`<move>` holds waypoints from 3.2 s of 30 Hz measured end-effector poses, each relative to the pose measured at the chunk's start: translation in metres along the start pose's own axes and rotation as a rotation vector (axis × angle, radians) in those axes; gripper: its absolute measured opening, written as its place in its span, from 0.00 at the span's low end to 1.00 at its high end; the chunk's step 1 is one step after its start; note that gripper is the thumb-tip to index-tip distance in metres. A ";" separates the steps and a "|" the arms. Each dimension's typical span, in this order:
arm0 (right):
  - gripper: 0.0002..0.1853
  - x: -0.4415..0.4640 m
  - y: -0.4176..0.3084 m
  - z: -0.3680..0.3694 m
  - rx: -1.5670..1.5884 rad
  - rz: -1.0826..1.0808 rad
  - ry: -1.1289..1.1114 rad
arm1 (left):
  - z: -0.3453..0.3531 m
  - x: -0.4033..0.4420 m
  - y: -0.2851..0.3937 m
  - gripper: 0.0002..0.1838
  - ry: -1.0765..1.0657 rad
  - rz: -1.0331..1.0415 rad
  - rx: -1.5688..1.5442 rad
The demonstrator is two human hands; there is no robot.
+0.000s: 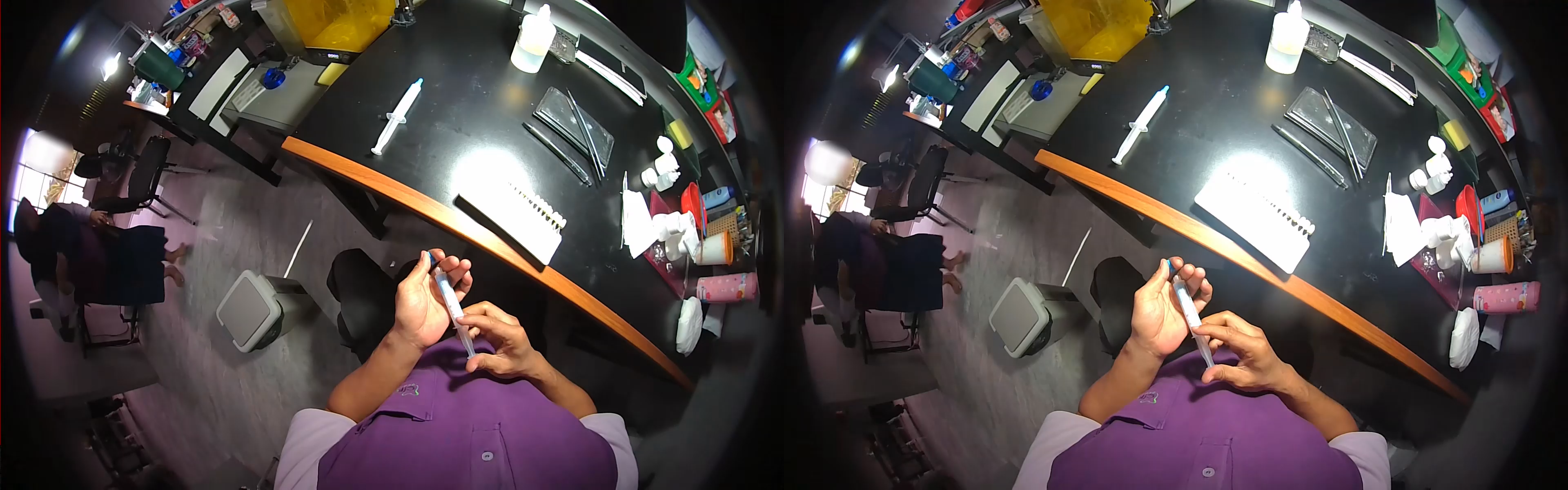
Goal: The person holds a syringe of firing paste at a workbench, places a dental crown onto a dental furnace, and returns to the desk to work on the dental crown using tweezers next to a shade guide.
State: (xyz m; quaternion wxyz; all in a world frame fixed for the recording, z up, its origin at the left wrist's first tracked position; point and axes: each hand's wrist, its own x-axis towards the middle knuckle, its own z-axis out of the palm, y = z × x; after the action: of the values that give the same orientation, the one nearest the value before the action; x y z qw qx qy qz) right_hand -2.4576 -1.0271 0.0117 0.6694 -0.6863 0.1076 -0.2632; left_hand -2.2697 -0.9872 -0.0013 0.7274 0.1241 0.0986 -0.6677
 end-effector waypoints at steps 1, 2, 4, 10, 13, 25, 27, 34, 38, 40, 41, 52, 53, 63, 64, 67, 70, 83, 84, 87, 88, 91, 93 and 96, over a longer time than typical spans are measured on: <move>0.36 0.001 0.001 0.000 -0.027 -0.028 0.009 | 0.001 -0.002 0.000 0.15 0.012 0.001 0.003; 0.35 0.001 0.002 0.001 -0.053 -0.056 0.017 | 0.002 -0.003 -0.002 0.15 0.024 0.001 0.006; 0.31 0.001 0.003 0.001 -0.091 -0.094 0.042 | 0.000 -0.004 -0.004 0.17 0.003 0.000 0.001; 0.16 -0.001 0.006 -0.002 -0.183 -0.154 0.177 | -0.001 -0.010 -0.011 0.19 -0.036 -0.024 0.006; 0.16 0.001 0.006 0.000 -0.185 -0.222 0.213 | 0.004 -0.011 -0.013 0.19 -0.085 -0.002 0.018; 0.15 0.003 0.009 0.001 -0.137 -0.235 0.204 | 0.011 -0.017 -0.015 0.20 -0.109 0.108 0.214; 0.15 0.003 0.008 0.001 -0.144 -0.238 0.208 | 0.011 -0.017 -0.016 0.20 -0.108 0.117 0.249; 0.15 -0.001 0.011 -0.001 -0.117 -0.233 0.206 | 0.012 -0.020 -0.018 0.19 -0.092 0.114 0.379; 0.16 -0.008 0.008 0.005 0.897 0.190 0.253 | 0.008 -0.016 -0.018 0.18 -0.187 0.137 0.335; 0.14 -0.009 0.008 0.001 1.223 0.364 0.319 | 0.005 -0.014 -0.019 0.15 -0.216 0.187 0.315; 0.13 -0.005 0.006 0.003 1.263 0.400 0.332 | 0.004 -0.012 -0.019 0.15 -0.193 0.214 0.338; 0.16 0.000 0.005 0.008 0.267 0.428 0.377 | 0.003 -0.010 -0.022 0.15 -0.121 0.333 0.453; 0.17 0.001 0.015 0.003 0.682 0.454 0.342 | 0.004 -0.011 -0.021 0.15 -0.156 0.324 0.454; 0.15 0.017 0.003 0.012 -0.799 -0.126 0.349 | 0.007 -0.006 -0.028 0.13 -0.080 0.420 0.456; 0.13 0.012 0.009 0.012 -0.654 -0.058 0.353 | 0.008 -0.006 -0.028 0.13 -0.098 0.410 0.454; 0.12 -0.001 0.019 0.013 0.121 0.247 0.322 | 0.009 -0.006 -0.022 0.12 -0.150 0.378 0.472; 0.25 -0.003 0.016 0.009 0.626 0.420 0.210 | 0.012 -0.004 -0.018 0.11 -0.172 0.349 0.425; 0.12 -0.019 -0.081 -0.047 -0.502 -0.090 0.735 | 0.028 -0.009 0.001 0.20 -0.214 0.437 0.869; 0.10 -0.018 -0.093 -0.057 -0.750 0.007 0.810 | 0.024 -0.007 0.006 0.19 -0.200 0.436 0.887; 0.12 -0.007 -0.095 -0.083 -1.090 0.048 0.832 | 0.025 -0.005 0.009 0.15 -0.116 0.447 0.886; 0.16 -0.011 -0.088 -0.091 -1.131 0.059 0.809 | 0.019 -0.005 0.013 0.14 -0.120 0.444 0.888; 0.18 -0.010 -0.088 -0.092 -1.107 0.012 0.786 | 0.000 -0.007 0.030 0.14 -0.104 0.427 1.045; 0.17 -0.014 -0.088 -0.094 -1.055 0.013 0.815 | -0.013 -0.011 0.051 0.13 -0.082 0.392 1.401; 0.16 -0.020 -0.087 -0.098 -0.912 0.035 0.883 | -0.030 -0.018 0.071 0.07 0.033 0.535 2.140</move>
State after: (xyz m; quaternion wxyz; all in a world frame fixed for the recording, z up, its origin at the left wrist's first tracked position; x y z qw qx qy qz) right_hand -2.5415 -1.0943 0.0892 0.2068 -0.7274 0.4860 -0.4381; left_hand -2.1999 -0.9556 -0.0204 0.3637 0.7159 -0.5509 -0.2273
